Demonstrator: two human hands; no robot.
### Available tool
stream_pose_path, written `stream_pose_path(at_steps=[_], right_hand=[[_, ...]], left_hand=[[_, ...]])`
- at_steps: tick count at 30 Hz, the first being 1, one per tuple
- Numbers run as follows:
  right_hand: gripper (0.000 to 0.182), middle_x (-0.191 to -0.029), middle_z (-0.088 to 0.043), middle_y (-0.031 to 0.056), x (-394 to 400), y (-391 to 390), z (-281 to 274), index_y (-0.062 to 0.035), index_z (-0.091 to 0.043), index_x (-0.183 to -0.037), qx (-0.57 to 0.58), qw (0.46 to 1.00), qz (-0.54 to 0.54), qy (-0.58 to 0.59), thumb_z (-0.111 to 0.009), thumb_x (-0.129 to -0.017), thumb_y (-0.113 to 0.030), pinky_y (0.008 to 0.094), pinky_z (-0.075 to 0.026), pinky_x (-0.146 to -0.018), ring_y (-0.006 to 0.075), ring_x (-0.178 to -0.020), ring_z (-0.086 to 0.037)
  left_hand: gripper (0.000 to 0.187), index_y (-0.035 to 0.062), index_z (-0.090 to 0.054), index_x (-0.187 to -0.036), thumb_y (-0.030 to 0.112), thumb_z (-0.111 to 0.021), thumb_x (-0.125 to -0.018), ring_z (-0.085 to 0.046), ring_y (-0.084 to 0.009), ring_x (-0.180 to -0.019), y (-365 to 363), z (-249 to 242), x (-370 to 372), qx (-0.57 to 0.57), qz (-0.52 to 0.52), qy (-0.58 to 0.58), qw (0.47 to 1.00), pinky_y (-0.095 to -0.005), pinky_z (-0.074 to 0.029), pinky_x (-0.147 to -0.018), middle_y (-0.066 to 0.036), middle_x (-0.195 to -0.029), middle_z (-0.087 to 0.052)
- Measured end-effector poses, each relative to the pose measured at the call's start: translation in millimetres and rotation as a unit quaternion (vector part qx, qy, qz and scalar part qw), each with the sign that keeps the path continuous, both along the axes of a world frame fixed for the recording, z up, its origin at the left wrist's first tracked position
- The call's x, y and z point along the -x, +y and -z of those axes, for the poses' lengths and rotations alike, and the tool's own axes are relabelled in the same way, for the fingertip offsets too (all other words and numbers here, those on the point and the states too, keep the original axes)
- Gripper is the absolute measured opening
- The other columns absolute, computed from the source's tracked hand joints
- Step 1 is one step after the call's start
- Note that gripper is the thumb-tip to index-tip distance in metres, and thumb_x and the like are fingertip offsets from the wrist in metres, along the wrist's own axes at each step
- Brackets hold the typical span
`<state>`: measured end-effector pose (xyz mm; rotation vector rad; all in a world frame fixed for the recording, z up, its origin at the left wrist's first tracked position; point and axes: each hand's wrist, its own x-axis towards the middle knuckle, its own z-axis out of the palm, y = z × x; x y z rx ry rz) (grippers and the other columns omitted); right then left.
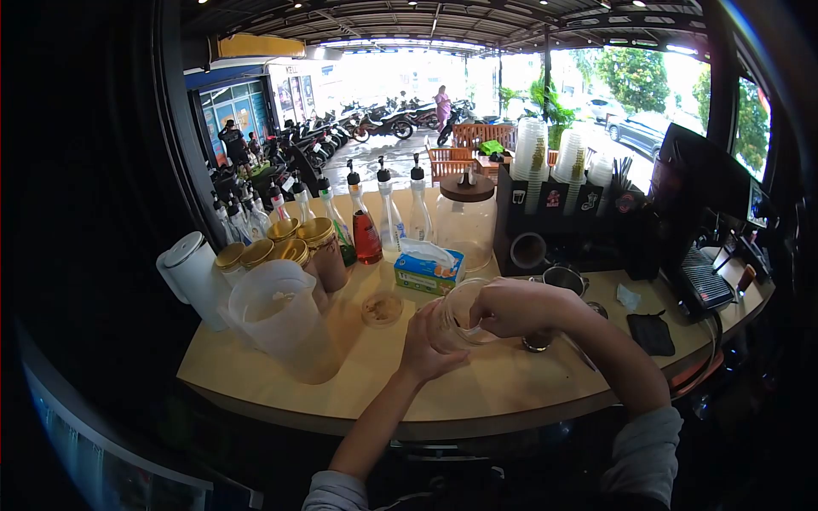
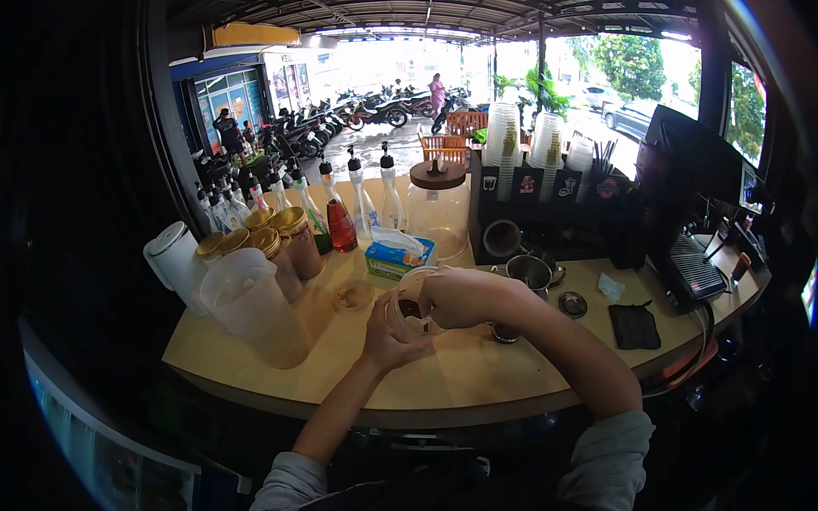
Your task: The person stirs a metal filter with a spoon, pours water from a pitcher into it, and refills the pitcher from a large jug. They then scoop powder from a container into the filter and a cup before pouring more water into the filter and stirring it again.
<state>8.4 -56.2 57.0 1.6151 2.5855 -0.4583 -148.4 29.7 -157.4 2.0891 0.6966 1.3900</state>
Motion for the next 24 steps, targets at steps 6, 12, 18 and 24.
stream_pose_path(at_steps=[6,12,18,24], right_hand=[[0.027,-0.096,-0.068,0.0158,-2,-7,-6,-0.0038,-0.069,-0.103,-0.005,1.0,-0.003,0.016,-0.054,-0.083,-0.013,0.0379,-0.05,-0.085,0.0301,-0.092,-0.065],[0.026,-0.095,-0.068,0.0169,-5,-10,-6,-0.0019,-0.068,-0.103,-0.006,1.0,0.007,0.023,-0.055,-0.084,-0.014,0.0381,-0.05,-0.085,0.0304,-0.092,-0.065],[0.025,-0.093,-0.069,0.0173,-10,-11,-2,-0.0005,-0.068,-0.102,-0.024,0.997,-0.005,0.067,-0.055,-0.083,-0.011,0.0368,-0.051,-0.082,0.0298,-0.088,-0.066],[0.023,-0.087,-0.069,0.0177,-15,-10,5,0.0017,-0.069,-0.098,-0.1,0.985,-0.025,0.135,-0.055,-0.082,-0.008,0.0346,-0.051,-0.075,0.0276,-0.075,-0.067]], left_hand=[[0.1,0.0065,-0.036,-0.134,0.028,-0.087,-0.051,-0.046,-0.0334,-0.119,1,3,-1,0.009,0.006,-0.009,1.0,-0.0432,-0.039,-0.101,-0.014,-0.128,-0.047],[0.1,0.0068,-0.036,-0.134,0.028,-0.087,-0.051,-0.046,-0.0334,-0.12,-1,1,-1,0.016,0.009,-0.011,1.0,-0.0431,-0.039,-0.101,-0.015,-0.127,-0.047],[0.1,0.0069,-0.036,-0.134,0.029,-0.087,-0.051,-0.046,-0.0338,-0.12,-1,1,0,0.013,0.004,-0.006,1.0,-0.0435,-0.038,-0.102,-0.015,-0.128,-0.047],[0.101,0.0066,-0.036,-0.134,0.029,-0.088,-0.05,-0.046,-0.0349,-0.119,-4,-2,0,0.002,-0.003,0.006,1.0,-0.0437,-0.038,-0.102,-0.016,-0.127,-0.047]])
